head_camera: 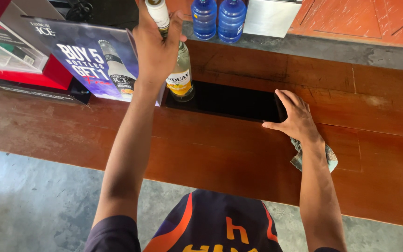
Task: Cleaning a wooden bar counter and wiping down liquor bottles using a cloth.
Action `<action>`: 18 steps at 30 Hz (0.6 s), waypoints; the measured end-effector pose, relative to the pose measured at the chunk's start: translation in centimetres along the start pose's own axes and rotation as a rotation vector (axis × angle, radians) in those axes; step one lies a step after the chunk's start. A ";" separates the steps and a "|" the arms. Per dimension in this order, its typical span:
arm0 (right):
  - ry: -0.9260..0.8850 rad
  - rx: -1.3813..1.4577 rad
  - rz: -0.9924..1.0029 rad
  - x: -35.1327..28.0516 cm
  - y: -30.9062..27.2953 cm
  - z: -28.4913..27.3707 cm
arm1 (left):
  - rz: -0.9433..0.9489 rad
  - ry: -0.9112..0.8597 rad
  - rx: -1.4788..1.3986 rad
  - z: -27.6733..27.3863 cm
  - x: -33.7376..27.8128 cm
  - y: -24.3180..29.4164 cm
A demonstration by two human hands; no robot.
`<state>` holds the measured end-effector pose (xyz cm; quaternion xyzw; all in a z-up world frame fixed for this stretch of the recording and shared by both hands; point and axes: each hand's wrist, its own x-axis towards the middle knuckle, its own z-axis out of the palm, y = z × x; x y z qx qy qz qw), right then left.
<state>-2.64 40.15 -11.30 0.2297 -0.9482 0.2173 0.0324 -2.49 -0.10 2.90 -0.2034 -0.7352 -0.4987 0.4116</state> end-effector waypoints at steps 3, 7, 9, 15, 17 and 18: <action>-0.009 0.012 0.015 0.1 -0.4 -0.3 | -0.022 0.011 0.018 0.1 0.0 0.4; -0.015 0.011 0.026 0.2 -0.3 -0.3 | -0.016 0.014 0.079 0.0 0.0 0.4; 0.004 0.005 -0.009 0.3 -0.1 -0.3 | 0.003 0.011 0.060 0.0 -0.2 0.1; 0.062 0.001 -0.077 0.5 0.0 -0.3 | -0.030 0.001 0.074 0.0 0.0 0.5; 0.059 -0.001 -0.068 0.4 0.0 -0.3 | -0.026 0.006 0.050 0.0 0.1 0.6; 0.057 -0.003 -0.062 0.3 -0.1 -0.3 | -0.022 0.012 0.028 0.0 0.1 0.7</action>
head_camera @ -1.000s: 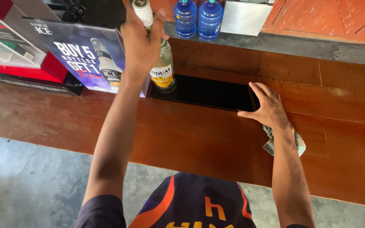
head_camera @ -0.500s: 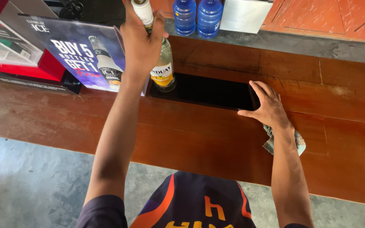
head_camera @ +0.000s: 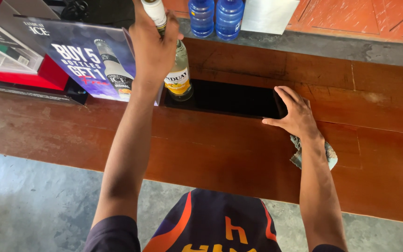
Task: Cleaning a wooden bar counter and wiping down liquor bottles using a cloth.
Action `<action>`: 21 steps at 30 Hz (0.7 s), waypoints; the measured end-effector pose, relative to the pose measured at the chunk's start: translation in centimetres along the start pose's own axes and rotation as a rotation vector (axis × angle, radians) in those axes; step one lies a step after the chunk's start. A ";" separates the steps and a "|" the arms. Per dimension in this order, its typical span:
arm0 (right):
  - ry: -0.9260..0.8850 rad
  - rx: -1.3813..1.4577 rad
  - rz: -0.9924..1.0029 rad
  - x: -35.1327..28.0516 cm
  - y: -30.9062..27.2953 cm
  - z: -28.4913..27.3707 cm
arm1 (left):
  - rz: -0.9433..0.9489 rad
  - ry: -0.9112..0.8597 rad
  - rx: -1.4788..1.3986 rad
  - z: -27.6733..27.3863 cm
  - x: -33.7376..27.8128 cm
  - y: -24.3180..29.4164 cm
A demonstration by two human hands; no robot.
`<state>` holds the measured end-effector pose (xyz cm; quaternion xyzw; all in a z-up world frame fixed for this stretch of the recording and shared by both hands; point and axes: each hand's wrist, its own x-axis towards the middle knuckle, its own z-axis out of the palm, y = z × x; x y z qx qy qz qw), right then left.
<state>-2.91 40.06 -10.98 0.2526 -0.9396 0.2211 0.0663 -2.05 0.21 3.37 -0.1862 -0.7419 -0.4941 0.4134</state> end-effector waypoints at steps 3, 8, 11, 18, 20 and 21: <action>0.010 0.006 -0.009 0.0 0.0 0.2 | 0.003 0.006 0.009 0.0 0.0 0.0; 0.013 -0.006 -0.024 0.0 0.6 0.7 | -0.001 -0.001 -0.001 -0.1 -0.1 -0.5; 0.016 -0.013 -0.022 -0.1 0.6 0.7 | 0.002 0.001 -0.002 0.0 -0.1 -0.4; -0.003 0.007 0.004 -0.1 0.6 0.9 | -0.021 -0.013 0.001 -0.3 0.1 -0.8; -0.013 0.007 0.020 0.0 0.6 0.9 | -0.014 -0.014 -0.015 -0.3 0.1 -1.1; -0.023 0.008 0.038 0.0 0.6 0.9 | -0.007 -0.017 -0.031 -0.3 0.0 -1.2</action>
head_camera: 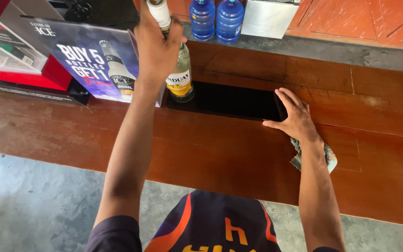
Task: Cleaning a wooden bar counter and wiping down liquor bottles using a cloth.
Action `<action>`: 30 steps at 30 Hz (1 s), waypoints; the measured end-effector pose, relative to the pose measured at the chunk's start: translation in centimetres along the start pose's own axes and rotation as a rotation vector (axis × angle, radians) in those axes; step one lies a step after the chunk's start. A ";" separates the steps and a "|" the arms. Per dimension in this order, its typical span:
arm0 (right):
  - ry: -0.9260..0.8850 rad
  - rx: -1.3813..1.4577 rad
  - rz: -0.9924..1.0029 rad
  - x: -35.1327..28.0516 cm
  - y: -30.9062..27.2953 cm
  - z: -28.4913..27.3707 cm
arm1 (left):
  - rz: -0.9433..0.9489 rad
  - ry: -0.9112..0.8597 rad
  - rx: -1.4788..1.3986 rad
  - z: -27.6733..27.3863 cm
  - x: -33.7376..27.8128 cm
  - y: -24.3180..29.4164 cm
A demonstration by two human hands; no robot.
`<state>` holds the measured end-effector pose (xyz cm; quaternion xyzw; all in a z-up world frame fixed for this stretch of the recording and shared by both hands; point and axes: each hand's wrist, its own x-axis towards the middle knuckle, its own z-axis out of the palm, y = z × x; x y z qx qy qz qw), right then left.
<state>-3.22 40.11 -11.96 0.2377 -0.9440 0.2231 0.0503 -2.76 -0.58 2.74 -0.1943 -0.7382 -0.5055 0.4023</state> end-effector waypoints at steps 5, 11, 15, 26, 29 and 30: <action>-0.015 0.009 0.024 -0.1 -0.1 0.0 | -0.005 0.015 0.019 0.2 -0.1 0.5; -0.023 0.014 0.022 0.0 -0.1 0.0 | -0.043 0.032 0.048 0.0 -0.3 0.8; -0.014 0.057 -0.006 -0.2 -0.2 -0.4 | 0.114 0.100 0.251 -0.2 -1.3 1.5; 0.078 -0.215 0.265 -6.3 -2.7 -5.5 | 0.301 0.219 0.107 2.3 -8.8 8.1; 0.100 -0.356 0.390 -9.6 -3.0 -4.1 | 0.225 0.019 -0.009 4.7 -10.5 7.9; 0.135 -0.373 0.417 -10.9 -3.0 -3.4 | 0.190 -0.041 -0.020 5.6 -10.9 8.0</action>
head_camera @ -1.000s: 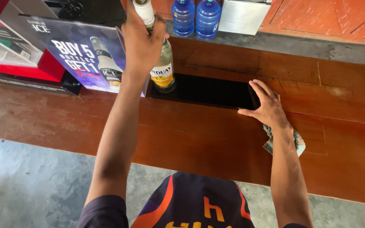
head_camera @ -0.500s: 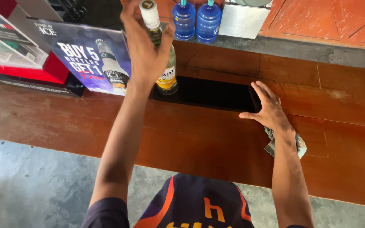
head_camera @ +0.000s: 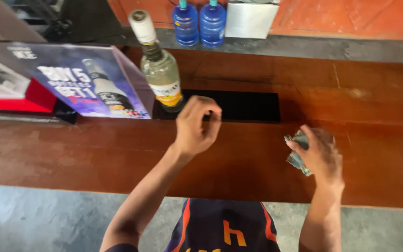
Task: Cleaning a wooden bar counter and wiping down liquor bottles using a cloth.
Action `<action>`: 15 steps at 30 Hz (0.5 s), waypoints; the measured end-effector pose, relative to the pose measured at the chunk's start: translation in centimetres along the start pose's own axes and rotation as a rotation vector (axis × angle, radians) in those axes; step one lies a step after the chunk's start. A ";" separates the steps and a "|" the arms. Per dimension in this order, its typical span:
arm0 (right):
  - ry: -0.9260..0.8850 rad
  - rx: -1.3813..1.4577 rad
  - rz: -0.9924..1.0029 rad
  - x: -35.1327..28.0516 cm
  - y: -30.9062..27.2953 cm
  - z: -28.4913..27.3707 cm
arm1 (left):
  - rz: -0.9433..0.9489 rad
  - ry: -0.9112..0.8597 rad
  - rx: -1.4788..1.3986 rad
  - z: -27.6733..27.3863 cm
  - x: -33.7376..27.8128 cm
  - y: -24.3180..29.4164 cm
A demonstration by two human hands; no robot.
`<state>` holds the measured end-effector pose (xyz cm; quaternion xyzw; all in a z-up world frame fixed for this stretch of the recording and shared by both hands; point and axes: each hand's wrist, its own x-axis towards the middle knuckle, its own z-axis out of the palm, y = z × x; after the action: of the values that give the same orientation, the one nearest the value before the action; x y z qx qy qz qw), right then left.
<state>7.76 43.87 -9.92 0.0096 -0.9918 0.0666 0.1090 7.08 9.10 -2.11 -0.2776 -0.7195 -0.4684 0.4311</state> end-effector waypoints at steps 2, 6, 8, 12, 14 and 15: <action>0.079 0.045 -0.005 -1.3 -0.2 1.9 | -0.103 -0.139 -0.076 2.0 -1.5 -0.7; 0.306 0.167 -0.066 -2.8 -2.2 2.1 | -0.106 -0.463 -0.079 6.4 -3.7 -2.0; 0.350 0.165 -0.063 -3.1 -3.0 1.8 | -0.063 -0.514 0.003 8.4 -3.1 -2.7; 0.413 0.153 -0.072 -3.1 -3.3 1.5 | 0.012 -0.654 0.346 12.2 -1.1 -4.6; 0.422 0.164 -0.060 -3.4 -3.0 1.7 | -0.010 -0.750 0.369 13.6 -2.6 -7.1; 0.427 0.185 -0.072 -3.4 -2.7 1.8 | -0.044 -0.837 0.414 14.5 -3.3 -8.3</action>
<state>10.79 40.93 -12.01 0.0404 -0.9349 0.1540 0.3171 -3.29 19.00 -11.40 -0.3355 -0.9156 -0.1715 0.1403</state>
